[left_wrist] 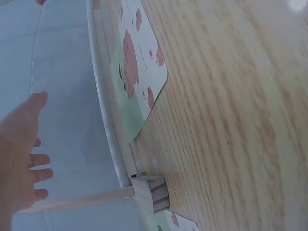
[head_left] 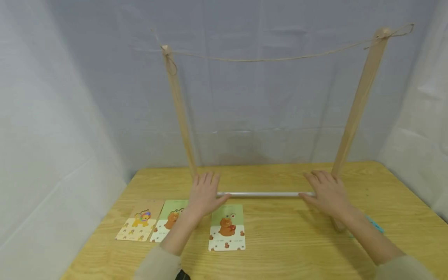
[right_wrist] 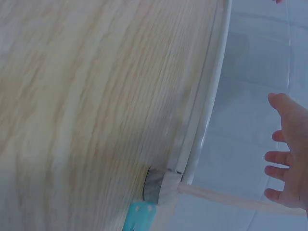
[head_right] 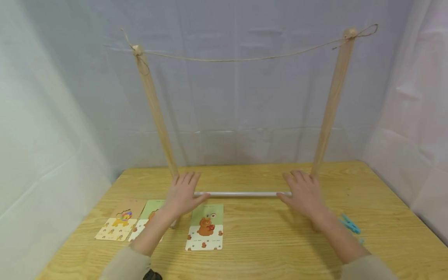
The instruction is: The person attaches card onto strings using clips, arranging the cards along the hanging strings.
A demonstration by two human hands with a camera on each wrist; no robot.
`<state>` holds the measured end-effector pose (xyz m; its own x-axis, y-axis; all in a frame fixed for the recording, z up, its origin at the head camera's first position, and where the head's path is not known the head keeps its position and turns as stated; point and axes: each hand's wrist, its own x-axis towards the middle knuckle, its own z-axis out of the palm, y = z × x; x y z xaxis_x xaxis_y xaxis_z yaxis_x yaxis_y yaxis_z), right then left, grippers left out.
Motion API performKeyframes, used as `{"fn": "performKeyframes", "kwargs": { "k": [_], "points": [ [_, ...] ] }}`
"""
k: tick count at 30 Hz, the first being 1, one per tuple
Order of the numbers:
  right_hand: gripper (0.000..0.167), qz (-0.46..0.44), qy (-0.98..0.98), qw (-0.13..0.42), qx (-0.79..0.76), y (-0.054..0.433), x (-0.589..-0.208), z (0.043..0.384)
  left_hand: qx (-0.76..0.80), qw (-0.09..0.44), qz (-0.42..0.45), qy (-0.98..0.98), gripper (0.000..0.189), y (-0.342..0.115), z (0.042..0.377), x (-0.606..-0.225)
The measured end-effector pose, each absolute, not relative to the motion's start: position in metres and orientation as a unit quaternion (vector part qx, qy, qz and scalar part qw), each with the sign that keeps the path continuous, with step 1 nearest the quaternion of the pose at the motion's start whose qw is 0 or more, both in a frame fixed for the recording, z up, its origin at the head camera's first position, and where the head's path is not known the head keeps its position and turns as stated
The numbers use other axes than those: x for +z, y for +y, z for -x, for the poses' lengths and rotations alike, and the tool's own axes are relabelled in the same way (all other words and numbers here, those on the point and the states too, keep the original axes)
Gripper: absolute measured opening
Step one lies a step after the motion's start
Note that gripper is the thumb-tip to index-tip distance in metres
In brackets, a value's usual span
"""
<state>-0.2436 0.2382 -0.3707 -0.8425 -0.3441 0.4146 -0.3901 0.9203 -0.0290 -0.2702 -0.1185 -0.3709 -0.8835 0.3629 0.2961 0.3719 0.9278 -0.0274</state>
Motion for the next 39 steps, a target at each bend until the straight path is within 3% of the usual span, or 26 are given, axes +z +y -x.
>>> {"fn": "performKeyframes", "kwargs": {
  "k": [6,10,18,39],
  "points": [
    [0.061,-0.213,-0.947,0.235,0.056,0.249,-0.375,0.239,0.002,0.195,0.219,-0.956,0.068,-0.122,0.264,-0.372],
    [0.062,-0.221,-0.942,0.249,0.045,0.255,-0.377,0.236,0.018,0.197,0.221,-0.955,0.065,-0.124,0.262,-0.374],
    [0.060,-0.196,-0.960,0.196,0.043,0.270,-0.377,0.226,0.011,0.166,0.224,-0.960,0.065,-0.125,0.260,-0.379],
    [0.056,-0.179,-0.968,0.176,0.015,0.314,-0.394,0.204,0.036,0.104,0.255,-0.961,0.065,-0.127,0.261,-0.401]
  ]
}}
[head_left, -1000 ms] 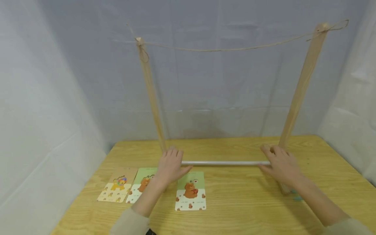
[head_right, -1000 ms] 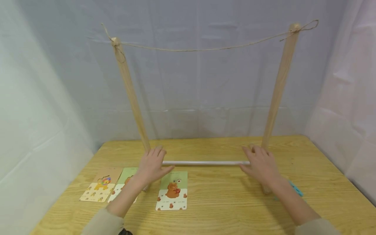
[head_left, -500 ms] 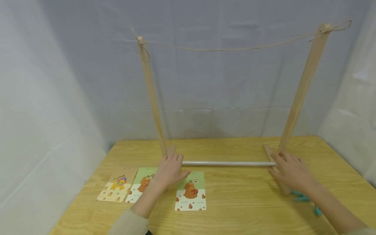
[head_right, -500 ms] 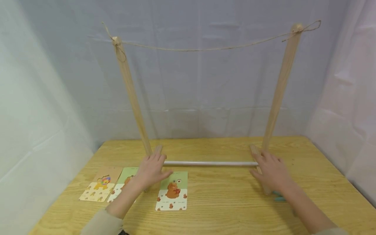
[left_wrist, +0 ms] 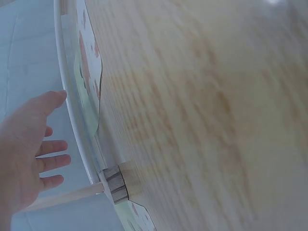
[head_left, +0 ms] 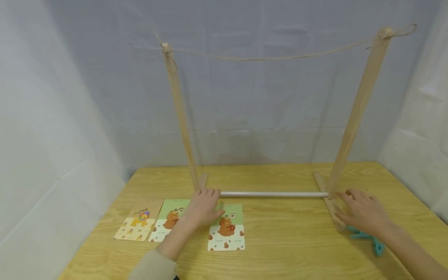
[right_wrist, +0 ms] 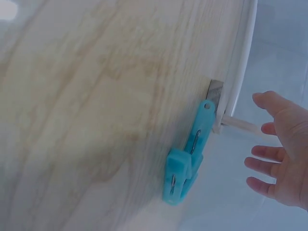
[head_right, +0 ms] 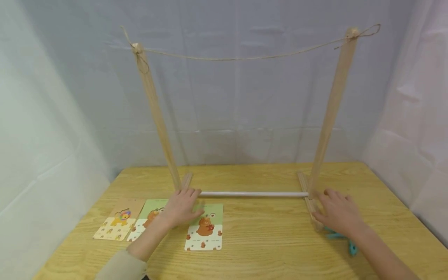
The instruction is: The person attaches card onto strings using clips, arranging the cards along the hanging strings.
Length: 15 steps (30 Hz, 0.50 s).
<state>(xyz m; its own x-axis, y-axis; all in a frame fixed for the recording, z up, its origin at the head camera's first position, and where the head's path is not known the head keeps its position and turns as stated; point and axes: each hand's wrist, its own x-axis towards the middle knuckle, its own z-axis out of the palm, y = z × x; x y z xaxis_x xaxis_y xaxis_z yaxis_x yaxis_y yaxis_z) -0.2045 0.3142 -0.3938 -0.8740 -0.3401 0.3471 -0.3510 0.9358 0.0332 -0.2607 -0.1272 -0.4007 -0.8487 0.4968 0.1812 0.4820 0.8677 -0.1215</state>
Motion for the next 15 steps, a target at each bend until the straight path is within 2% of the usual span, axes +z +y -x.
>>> {"fn": "performKeyframes", "kwargs": {
  "k": [15],
  "points": [
    [0.052,-0.144,-0.978,0.147,0.017,0.329,-0.400,0.195,0.041,0.054,0.276,-0.959,0.061,-0.124,0.262,-0.409]
  ]
}}
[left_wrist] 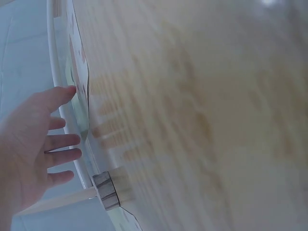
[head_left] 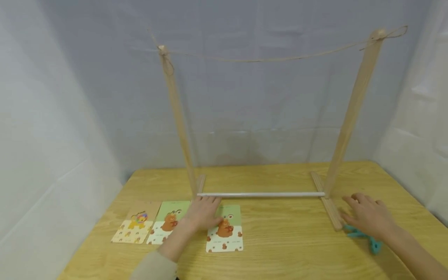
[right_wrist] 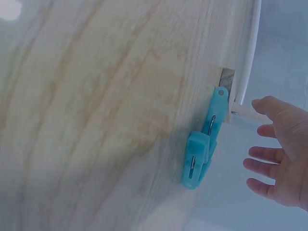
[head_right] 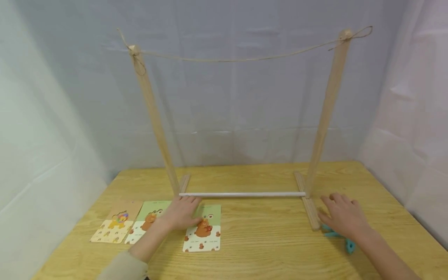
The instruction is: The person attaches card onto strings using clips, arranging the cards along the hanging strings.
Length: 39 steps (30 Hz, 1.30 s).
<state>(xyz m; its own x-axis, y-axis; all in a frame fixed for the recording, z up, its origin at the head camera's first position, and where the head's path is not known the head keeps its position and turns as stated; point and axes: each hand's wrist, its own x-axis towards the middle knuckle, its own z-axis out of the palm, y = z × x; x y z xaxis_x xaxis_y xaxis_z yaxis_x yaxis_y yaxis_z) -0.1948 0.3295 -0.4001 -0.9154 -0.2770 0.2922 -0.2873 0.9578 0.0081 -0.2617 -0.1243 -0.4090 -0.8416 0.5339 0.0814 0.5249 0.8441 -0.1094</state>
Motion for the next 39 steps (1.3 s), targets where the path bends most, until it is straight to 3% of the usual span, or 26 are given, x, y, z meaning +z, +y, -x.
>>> {"fn": "performKeyframes", "kwargs": {
  "k": [15,31,39],
  "points": [
    [0.042,-0.139,-0.983,0.117,0.018,0.347,-0.410,0.192,0.030,0.029,0.277,-0.960,0.060,-0.126,0.257,-0.409],
    [0.042,-0.104,-0.994,0.030,0.027,0.370,-0.408,0.198,-0.004,0.058,0.283,-0.958,0.038,-0.126,0.258,-0.403],
    [0.043,-0.109,-0.994,0.021,0.025,0.371,-0.413,0.200,0.005,0.071,0.286,-0.955,0.023,-0.125,0.259,-0.403]
  ]
}}
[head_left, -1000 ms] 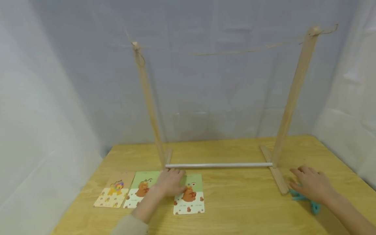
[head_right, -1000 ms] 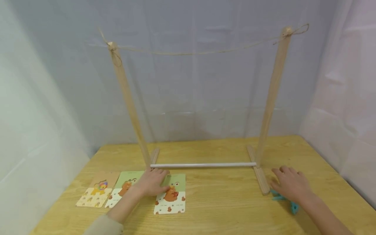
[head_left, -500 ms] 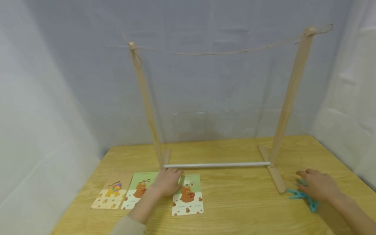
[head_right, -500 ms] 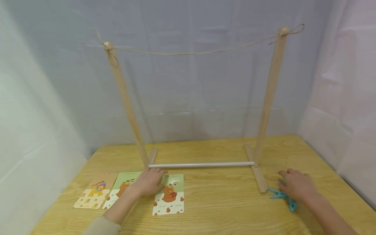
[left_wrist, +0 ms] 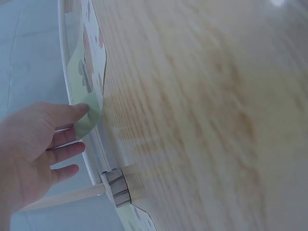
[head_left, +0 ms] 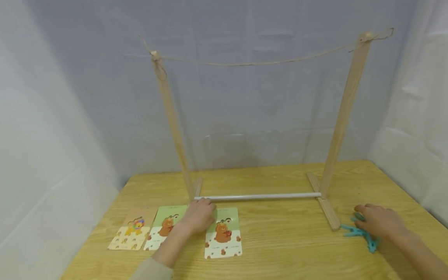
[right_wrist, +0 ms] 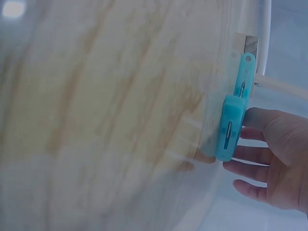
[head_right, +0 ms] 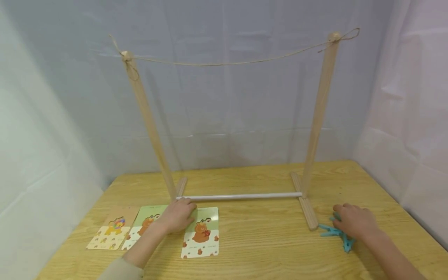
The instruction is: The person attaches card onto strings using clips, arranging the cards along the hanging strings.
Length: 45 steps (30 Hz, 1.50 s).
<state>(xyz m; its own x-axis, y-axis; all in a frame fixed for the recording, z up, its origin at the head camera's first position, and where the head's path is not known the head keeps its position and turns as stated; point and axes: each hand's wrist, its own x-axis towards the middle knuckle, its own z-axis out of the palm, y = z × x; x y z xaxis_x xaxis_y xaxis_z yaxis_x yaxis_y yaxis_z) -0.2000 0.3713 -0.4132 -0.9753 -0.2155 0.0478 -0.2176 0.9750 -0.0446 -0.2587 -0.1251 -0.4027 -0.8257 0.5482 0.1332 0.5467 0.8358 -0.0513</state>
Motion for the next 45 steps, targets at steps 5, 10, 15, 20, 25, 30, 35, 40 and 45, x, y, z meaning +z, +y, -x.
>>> {"fn": "performKeyframes", "kwargs": {
  "k": [5,10,15,20,25,30,35,40,45],
  "points": [
    [0.037,-0.123,-0.991,0.052,0.013,0.364,-0.416,0.201,-0.004,0.065,0.280,-0.958,0.023,-0.126,0.257,-0.404],
    [0.032,-0.132,-0.988,0.079,-0.002,0.358,-0.419,0.202,-0.001,0.070,0.277,-0.958,0.025,-0.127,0.256,-0.405],
    [0.033,-0.139,-0.984,0.110,-0.018,0.355,-0.418,0.203,-0.008,0.070,0.276,-0.958,0.024,-0.127,0.256,-0.403],
    [0.034,-0.147,-0.976,0.157,-0.039,0.350,-0.412,0.202,-0.025,0.082,0.280,-0.956,0.020,-0.127,0.256,-0.400],
    [0.033,-0.152,-0.967,0.198,-0.047,0.345,-0.404,0.203,-0.025,0.104,0.292,-0.950,0.016,-0.126,0.258,-0.398],
    [0.033,-0.164,-0.953,0.250,-0.046,0.341,-0.400,0.202,-0.003,0.131,0.301,-0.945,0.017,-0.123,0.259,-0.395],
    [0.036,-0.175,-0.943,0.279,-0.040,0.338,-0.398,0.201,0.010,0.154,0.305,-0.940,0.021,-0.121,0.259,-0.391],
    [0.039,-0.204,-0.925,0.317,-0.040,0.334,-0.399,0.202,0.019,0.163,0.304,-0.938,0.022,-0.120,0.257,-0.391],
    [0.042,-0.218,-0.918,0.331,-0.025,0.327,-0.398,0.202,0.017,0.182,0.310,-0.933,0.020,-0.121,0.256,-0.392]
  ]
}}
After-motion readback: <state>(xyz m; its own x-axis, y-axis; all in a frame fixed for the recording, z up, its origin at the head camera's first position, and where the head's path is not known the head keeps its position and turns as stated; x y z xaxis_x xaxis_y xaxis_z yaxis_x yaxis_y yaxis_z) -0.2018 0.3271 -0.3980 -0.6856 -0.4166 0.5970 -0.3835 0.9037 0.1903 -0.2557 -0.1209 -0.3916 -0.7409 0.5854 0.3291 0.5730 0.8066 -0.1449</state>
